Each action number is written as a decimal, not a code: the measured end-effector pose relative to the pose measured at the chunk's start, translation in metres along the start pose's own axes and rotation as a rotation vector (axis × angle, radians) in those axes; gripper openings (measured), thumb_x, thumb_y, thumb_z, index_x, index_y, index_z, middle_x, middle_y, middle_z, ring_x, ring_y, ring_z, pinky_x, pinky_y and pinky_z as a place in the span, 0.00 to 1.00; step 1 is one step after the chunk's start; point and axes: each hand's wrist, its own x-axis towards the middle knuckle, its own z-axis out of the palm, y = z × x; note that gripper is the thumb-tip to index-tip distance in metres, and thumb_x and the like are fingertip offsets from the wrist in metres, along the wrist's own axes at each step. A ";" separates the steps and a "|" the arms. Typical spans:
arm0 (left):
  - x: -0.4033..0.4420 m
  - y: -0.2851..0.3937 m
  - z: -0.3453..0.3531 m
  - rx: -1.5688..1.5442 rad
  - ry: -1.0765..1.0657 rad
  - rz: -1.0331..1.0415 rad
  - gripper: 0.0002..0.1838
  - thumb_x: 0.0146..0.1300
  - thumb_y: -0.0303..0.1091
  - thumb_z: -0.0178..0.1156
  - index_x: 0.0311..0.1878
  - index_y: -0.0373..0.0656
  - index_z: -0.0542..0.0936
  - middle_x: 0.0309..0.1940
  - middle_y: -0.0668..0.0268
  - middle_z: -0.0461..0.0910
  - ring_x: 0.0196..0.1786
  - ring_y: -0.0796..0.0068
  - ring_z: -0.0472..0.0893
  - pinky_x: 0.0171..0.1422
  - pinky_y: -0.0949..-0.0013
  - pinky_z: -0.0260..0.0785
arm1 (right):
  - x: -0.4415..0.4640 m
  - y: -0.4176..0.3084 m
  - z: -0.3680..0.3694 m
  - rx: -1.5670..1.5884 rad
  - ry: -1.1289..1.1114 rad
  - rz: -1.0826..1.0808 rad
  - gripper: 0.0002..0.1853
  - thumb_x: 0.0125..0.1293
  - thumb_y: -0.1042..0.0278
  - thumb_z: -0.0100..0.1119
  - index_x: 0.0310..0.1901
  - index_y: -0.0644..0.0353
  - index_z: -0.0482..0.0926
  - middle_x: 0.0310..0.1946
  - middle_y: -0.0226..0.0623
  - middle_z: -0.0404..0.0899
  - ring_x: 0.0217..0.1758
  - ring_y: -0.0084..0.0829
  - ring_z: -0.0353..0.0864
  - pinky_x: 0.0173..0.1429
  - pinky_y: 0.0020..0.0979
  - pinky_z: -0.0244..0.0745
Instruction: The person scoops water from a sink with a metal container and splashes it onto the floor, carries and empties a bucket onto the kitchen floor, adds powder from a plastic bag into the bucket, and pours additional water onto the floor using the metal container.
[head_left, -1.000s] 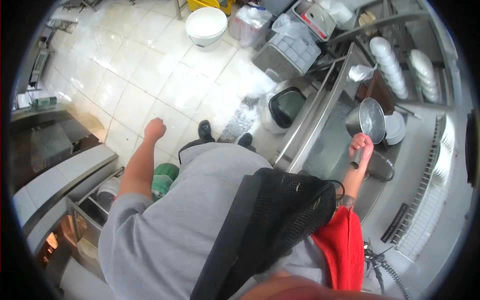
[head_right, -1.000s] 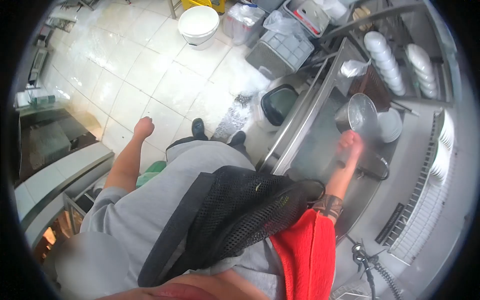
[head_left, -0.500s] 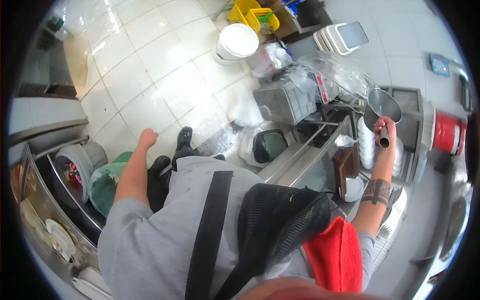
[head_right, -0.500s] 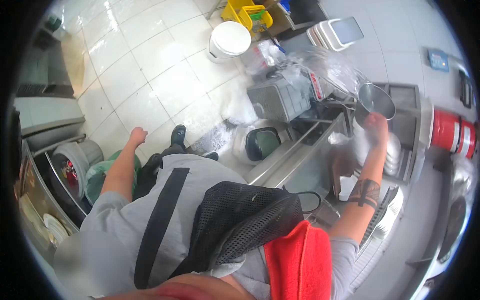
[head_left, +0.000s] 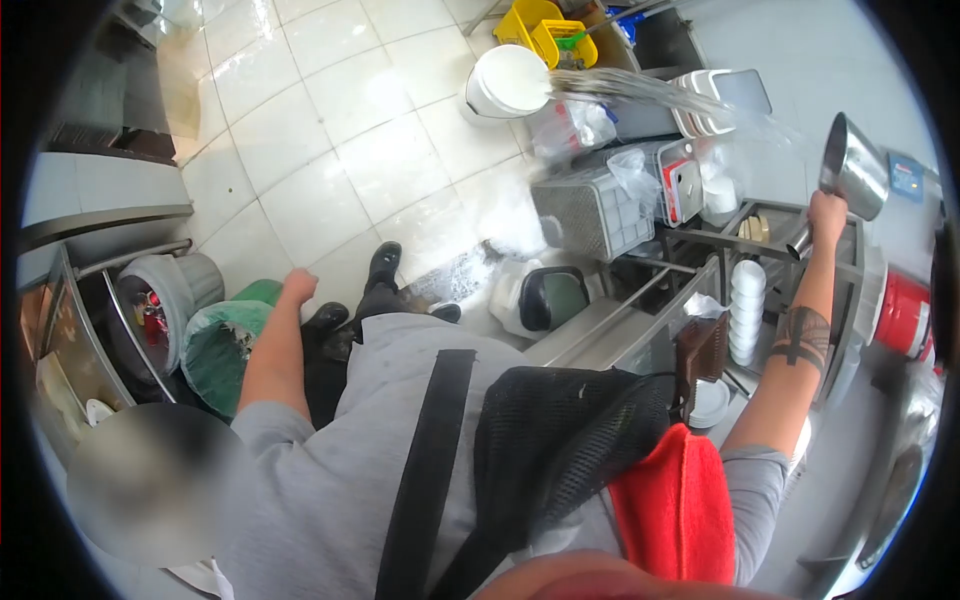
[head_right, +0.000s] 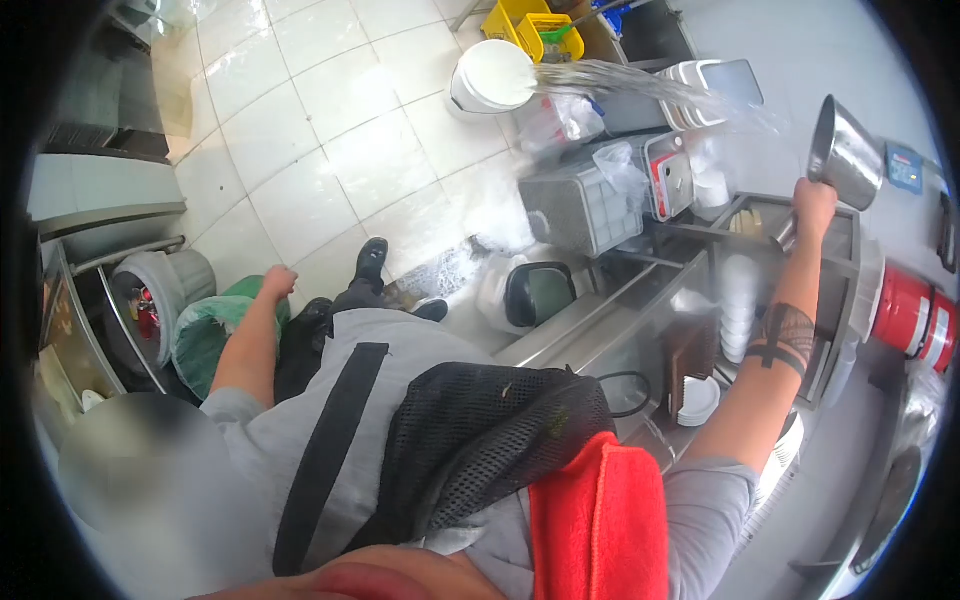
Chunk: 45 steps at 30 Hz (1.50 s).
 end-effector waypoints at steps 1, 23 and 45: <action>0.002 0.012 -0.004 -0.220 0.021 -0.097 0.15 0.59 0.37 0.52 0.34 0.35 0.83 0.40 0.47 0.81 0.46 0.48 0.80 0.52 0.52 0.72 | -0.014 0.010 0.006 0.010 0.186 -0.031 0.23 0.51 0.65 0.52 0.45 0.77 0.75 0.40 0.58 0.80 0.47 0.49 0.81 0.56 0.41 0.71; -0.029 0.191 -0.102 0.224 0.172 0.153 0.20 0.56 0.41 0.54 0.35 0.30 0.82 0.40 0.43 0.81 0.46 0.45 0.80 0.53 0.52 0.71 | -0.525 0.344 0.304 0.940 -0.409 0.903 0.12 0.62 0.67 0.52 0.45 0.62 0.71 0.40 0.43 0.73 0.41 0.39 0.73 0.46 0.36 0.70; 0.011 0.166 -0.094 0.224 -0.172 0.043 0.17 0.55 0.41 0.55 0.30 0.35 0.84 0.35 0.45 0.82 0.42 0.48 0.82 0.48 0.53 0.75 | -0.577 0.413 0.256 2.623 -0.377 1.113 0.07 0.70 0.72 0.43 0.31 0.58 0.66 0.22 0.26 0.65 0.17 0.18 0.64 0.24 0.21 0.65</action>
